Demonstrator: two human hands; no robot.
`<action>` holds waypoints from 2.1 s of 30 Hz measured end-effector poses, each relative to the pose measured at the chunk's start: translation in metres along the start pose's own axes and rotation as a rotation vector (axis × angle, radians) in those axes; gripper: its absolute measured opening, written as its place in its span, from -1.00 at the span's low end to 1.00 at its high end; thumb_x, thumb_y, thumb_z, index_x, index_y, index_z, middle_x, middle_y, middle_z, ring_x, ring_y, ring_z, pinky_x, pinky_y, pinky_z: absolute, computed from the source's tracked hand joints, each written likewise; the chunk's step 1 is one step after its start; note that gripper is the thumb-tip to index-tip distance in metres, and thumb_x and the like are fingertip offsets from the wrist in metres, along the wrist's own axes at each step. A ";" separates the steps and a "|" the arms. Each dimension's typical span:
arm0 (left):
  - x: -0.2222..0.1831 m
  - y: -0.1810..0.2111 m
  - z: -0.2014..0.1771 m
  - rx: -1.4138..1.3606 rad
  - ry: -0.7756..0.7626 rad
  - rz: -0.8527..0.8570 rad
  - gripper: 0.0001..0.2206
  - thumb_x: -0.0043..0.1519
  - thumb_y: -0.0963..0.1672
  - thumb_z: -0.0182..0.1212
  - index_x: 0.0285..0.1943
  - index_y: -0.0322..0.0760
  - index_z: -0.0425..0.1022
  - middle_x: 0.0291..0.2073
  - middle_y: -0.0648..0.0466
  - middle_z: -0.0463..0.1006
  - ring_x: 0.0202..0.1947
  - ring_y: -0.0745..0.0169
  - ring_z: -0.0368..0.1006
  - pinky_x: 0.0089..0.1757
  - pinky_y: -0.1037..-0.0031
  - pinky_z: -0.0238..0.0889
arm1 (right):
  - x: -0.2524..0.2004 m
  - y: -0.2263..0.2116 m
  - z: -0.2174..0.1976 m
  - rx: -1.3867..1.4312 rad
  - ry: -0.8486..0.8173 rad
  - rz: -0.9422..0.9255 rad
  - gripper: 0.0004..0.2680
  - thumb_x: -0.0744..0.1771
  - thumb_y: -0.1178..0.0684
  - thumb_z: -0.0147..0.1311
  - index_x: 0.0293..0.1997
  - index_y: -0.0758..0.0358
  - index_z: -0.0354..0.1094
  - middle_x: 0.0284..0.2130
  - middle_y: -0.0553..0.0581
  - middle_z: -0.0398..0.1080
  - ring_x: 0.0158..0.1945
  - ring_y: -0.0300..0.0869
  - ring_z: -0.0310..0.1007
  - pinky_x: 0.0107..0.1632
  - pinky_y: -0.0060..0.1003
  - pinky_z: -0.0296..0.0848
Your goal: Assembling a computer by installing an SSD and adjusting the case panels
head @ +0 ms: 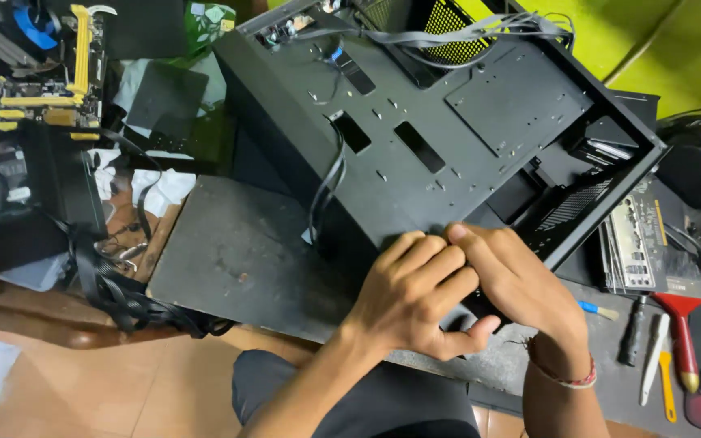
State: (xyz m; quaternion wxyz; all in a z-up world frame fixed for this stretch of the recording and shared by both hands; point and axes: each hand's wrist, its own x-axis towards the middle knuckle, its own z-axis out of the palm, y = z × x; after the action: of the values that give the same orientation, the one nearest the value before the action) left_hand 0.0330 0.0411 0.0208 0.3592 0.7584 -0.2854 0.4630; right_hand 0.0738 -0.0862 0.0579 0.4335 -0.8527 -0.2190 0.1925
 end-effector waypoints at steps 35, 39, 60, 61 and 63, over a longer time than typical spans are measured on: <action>0.008 0.024 0.010 -0.083 -1.111 -0.380 -0.60 -0.07 0.04 0.15 -0.21 -0.29 0.29 -0.39 -0.05 0.43 -0.19 0.03 0.29 0.00 0.12 -0.13 | -0.086 -0.068 0.019 0.263 0.674 0.620 -0.84 0.26 0.11 -0.17 -0.19 0.27 0.32 -0.30 0.26 0.36 -0.09 0.01 0.31 -0.04 -0.08 0.23; -0.006 0.033 0.029 0.106 -1.107 -0.382 -0.64 -0.04 0.05 0.11 -0.28 -0.26 0.28 -0.51 -0.02 0.45 -0.30 0.06 0.32 -0.15 0.23 -0.06 | -0.087 -0.051 0.007 0.321 0.595 0.580 -0.84 0.27 0.12 -0.18 -0.21 0.30 0.32 -0.36 0.25 0.37 -0.16 -0.07 0.31 -0.05 -0.13 0.23; 0.071 0.045 0.008 0.082 -0.951 -0.777 -0.67 -0.06 0.06 -0.10 -0.62 -0.23 0.33 -0.69 -0.08 0.42 -0.41 0.03 0.36 -0.18 0.32 -0.05 | -0.079 0.134 0.007 0.930 0.216 0.762 -0.54 0.27 -0.36 -0.42 0.09 0.20 -0.09 -0.11 0.39 0.16 -0.10 0.14 0.23 -0.16 0.02 0.22; 0.078 0.046 0.004 0.085 -0.949 -0.771 -0.67 -0.06 0.06 -0.10 -0.62 -0.23 0.33 -0.69 -0.08 0.42 -0.41 0.03 0.36 -0.18 0.32 -0.05 | -0.080 0.130 0.007 0.931 0.218 0.756 -0.54 0.27 -0.36 -0.42 0.09 0.20 -0.09 -0.11 0.39 0.16 -0.10 0.14 0.23 -0.16 0.02 0.22; 0.096 0.043 -0.009 0.042 -0.913 -0.801 -0.65 -0.08 0.08 -0.06 -0.68 -0.24 0.31 -0.73 -0.07 0.38 -0.45 0.03 0.36 -0.20 0.38 -0.02 | -0.073 0.120 0.012 0.986 0.141 0.739 -0.33 0.20 -0.47 -0.32 0.24 0.26 -0.35 0.01 0.41 0.01 -0.04 0.14 0.12 -0.12 0.03 0.13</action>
State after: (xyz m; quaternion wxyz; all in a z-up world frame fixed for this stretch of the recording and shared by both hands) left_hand 0.0344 0.0139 0.1224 0.3320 0.9356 -0.0938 -0.0747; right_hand 0.0318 -0.1811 -0.0371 0.6945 -0.5822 0.2347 0.3518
